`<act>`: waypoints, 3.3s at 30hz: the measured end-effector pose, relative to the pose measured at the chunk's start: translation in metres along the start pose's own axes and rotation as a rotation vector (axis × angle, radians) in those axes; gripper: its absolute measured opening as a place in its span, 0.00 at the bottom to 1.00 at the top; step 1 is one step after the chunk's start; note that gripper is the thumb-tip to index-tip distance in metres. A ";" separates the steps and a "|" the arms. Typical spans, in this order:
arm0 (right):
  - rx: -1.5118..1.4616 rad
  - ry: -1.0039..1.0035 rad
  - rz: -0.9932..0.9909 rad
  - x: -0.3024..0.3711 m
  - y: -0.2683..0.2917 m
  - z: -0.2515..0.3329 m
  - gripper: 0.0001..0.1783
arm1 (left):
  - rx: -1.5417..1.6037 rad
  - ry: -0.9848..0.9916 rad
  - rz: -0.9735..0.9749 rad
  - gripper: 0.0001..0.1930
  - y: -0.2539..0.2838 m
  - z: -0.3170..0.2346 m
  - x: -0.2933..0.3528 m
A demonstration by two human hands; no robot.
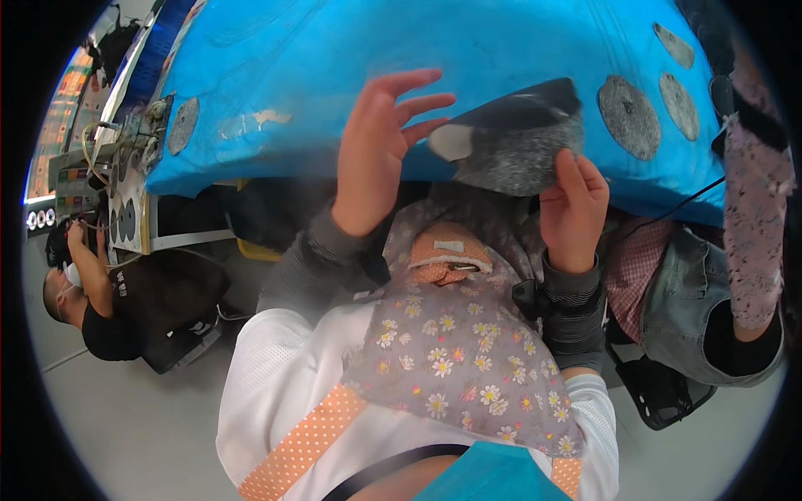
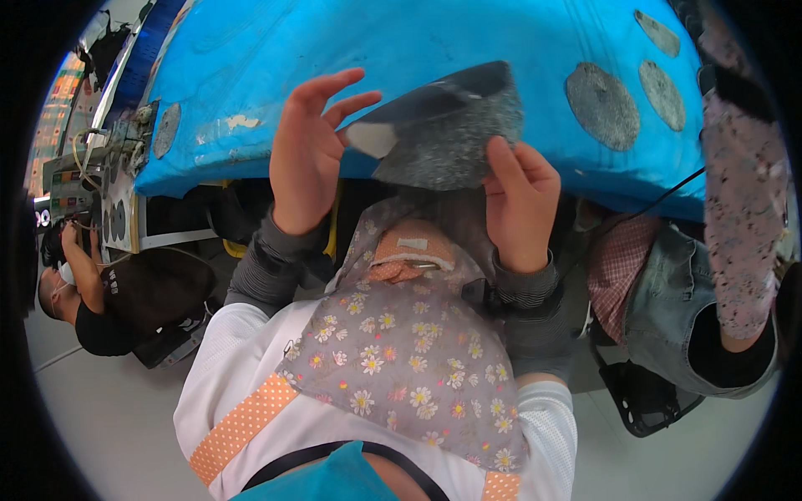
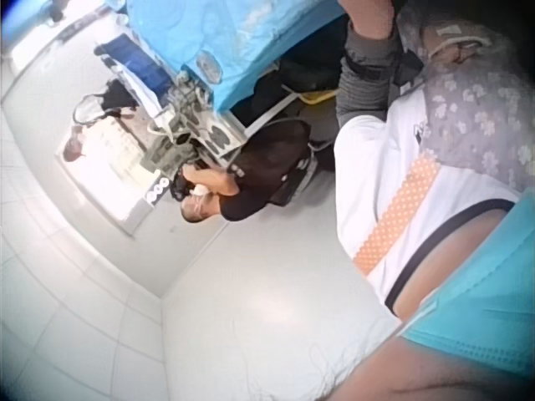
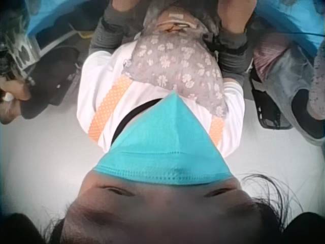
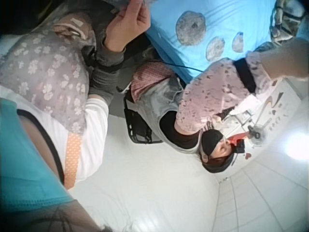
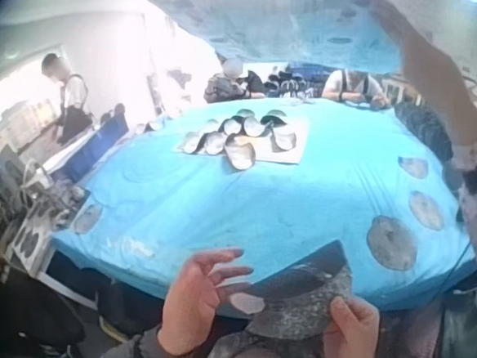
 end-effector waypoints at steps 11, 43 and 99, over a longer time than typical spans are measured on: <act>-0.259 0.295 0.132 -0.002 -0.031 0.024 0.16 | -0.490 -0.542 -0.134 0.12 -0.036 -0.033 0.027; -0.210 0.128 0.009 -0.003 -0.032 -0.018 0.22 | -0.871 -0.777 -0.311 0.09 -0.031 -0.057 0.027; 0.370 -0.763 1.002 0.046 0.001 -0.033 0.17 | -0.713 -0.391 -0.492 0.17 0.054 -0.003 0.014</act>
Point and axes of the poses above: each hand's wrist, its own x-axis away from the middle knuckle, its own y-axis out of the back of the hand, z = x × y, the point moved 7 cm from there along -x, towards the middle knuckle, and after that the axes turned 4 degrees about y, right-handed, at the moved point
